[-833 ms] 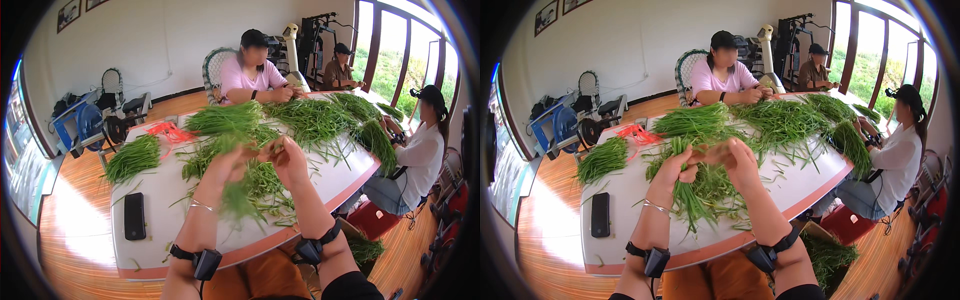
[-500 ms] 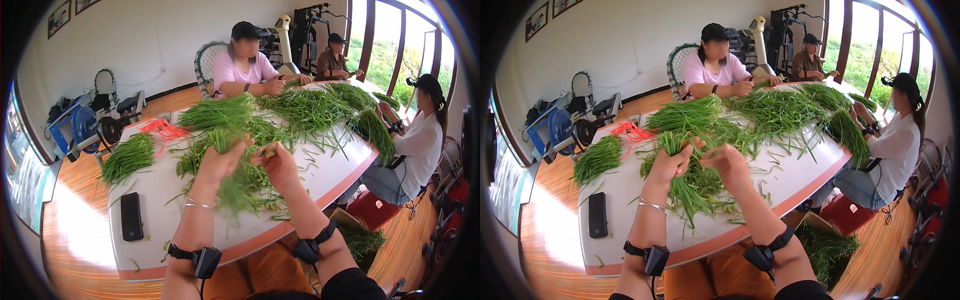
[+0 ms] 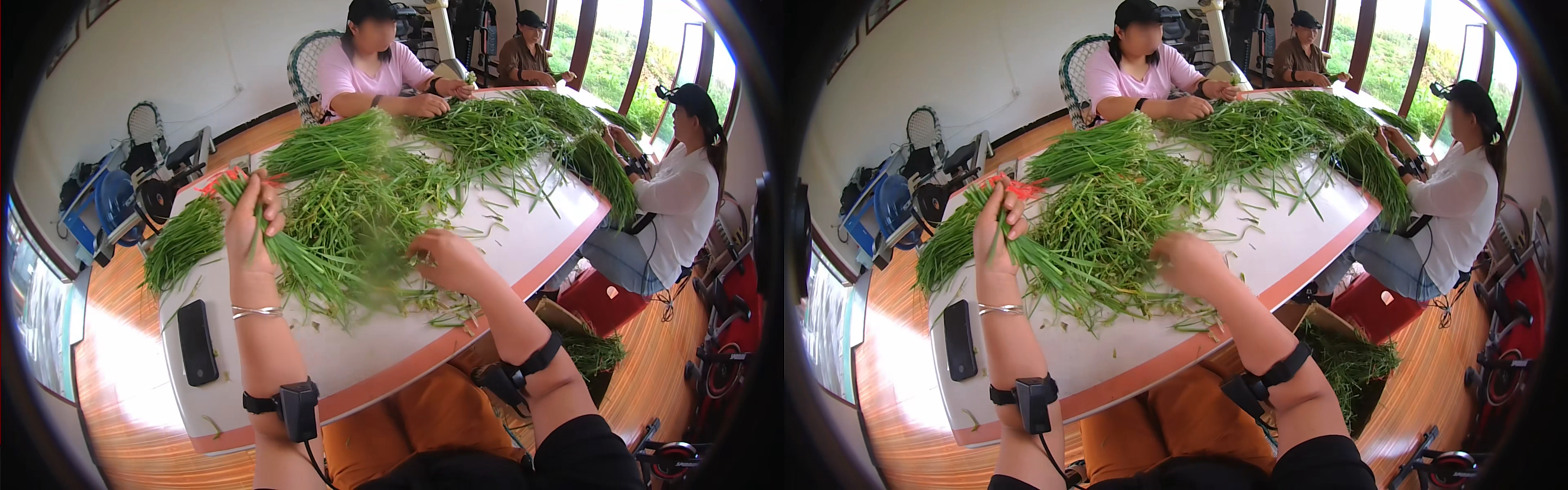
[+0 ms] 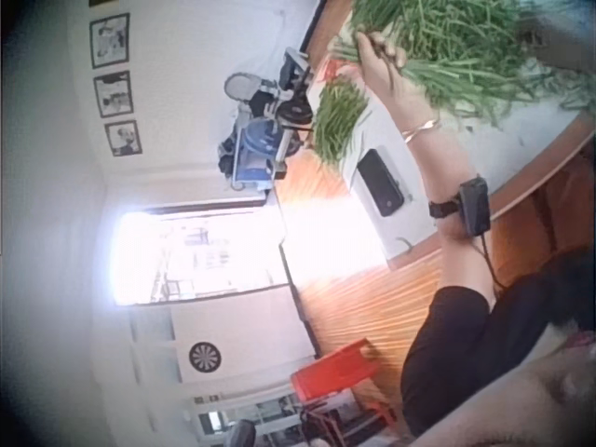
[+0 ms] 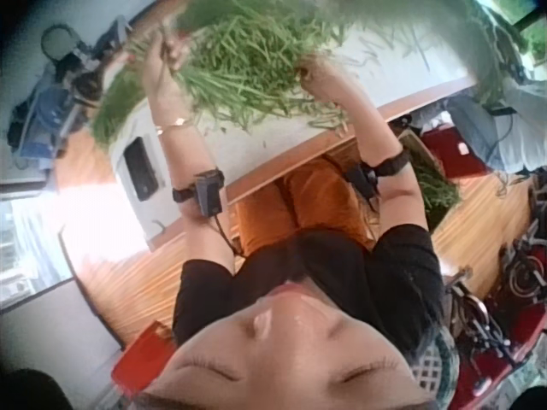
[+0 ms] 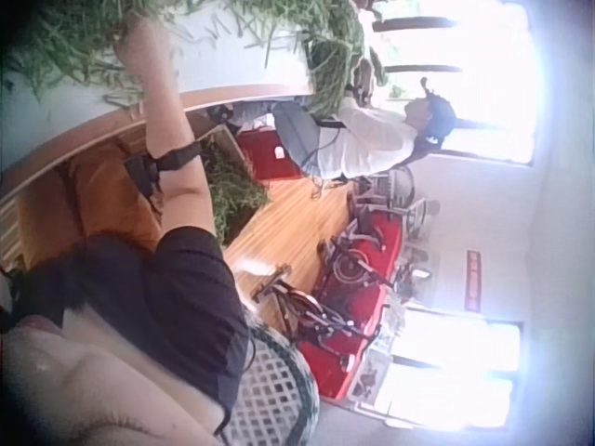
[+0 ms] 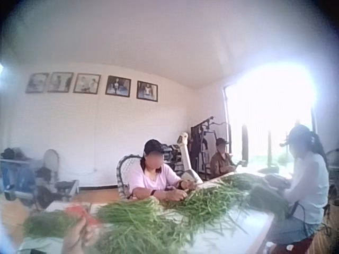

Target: The person sorts through a pile of green leafy vegetables by hand on a table, picking out individual stems and gathering them into bundles.

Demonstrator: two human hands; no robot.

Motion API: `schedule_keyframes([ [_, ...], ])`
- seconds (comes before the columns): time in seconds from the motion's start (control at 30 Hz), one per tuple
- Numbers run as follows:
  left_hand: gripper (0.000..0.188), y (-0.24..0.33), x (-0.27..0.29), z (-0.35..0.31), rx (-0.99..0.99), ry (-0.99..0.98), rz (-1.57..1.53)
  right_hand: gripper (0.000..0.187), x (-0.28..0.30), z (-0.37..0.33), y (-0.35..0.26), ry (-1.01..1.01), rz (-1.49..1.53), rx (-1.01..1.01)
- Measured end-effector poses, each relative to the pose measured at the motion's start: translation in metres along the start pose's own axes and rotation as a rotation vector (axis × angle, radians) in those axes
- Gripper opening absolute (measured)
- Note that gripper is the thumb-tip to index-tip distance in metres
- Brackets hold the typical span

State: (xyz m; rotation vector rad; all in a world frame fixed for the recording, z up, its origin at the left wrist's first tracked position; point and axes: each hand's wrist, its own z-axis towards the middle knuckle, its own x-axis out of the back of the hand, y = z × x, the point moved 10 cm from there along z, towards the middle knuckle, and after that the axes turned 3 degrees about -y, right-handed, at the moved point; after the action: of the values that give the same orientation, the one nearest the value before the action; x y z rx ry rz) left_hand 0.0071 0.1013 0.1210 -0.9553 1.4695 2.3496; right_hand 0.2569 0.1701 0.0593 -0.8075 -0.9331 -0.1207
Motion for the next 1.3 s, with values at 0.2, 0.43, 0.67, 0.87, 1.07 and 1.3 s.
schedule_keyframes([
  [0.2,0.012,0.002,0.011,-0.002,0.027,0.084,0.008,0.028,-0.052,-0.012,-0.001,-0.424,-0.475,-0.027],
  [0.43,0.019,-0.009,-0.012,-0.012,0.145,0.01,0.174,0.02,0.009,0.008,-0.027,-0.263,0.264,0.0],
  [0.67,0.017,-0.062,-0.072,-0.037,0.359,-0.283,0.617,0.035,0.014,0.019,-0.041,-0.208,1.047,-0.022],
  [0.87,0.019,-0.062,-0.079,-0.037,0.245,-0.213,0.725,0.041,0.012,0.018,-0.042,-0.161,0.961,0.022],
  [1.07,0.016,-0.05,-0.076,-0.032,0.25,-0.244,0.595,0.043,0.013,0.006,-0.024,-0.167,-0.056,-0.086],
  [1.3,0.039,-0.08,-0.082,-0.038,0.332,-0.414,0.66,0.028,0.06,-0.003,-0.111,0.419,-0.145,0.464],
])
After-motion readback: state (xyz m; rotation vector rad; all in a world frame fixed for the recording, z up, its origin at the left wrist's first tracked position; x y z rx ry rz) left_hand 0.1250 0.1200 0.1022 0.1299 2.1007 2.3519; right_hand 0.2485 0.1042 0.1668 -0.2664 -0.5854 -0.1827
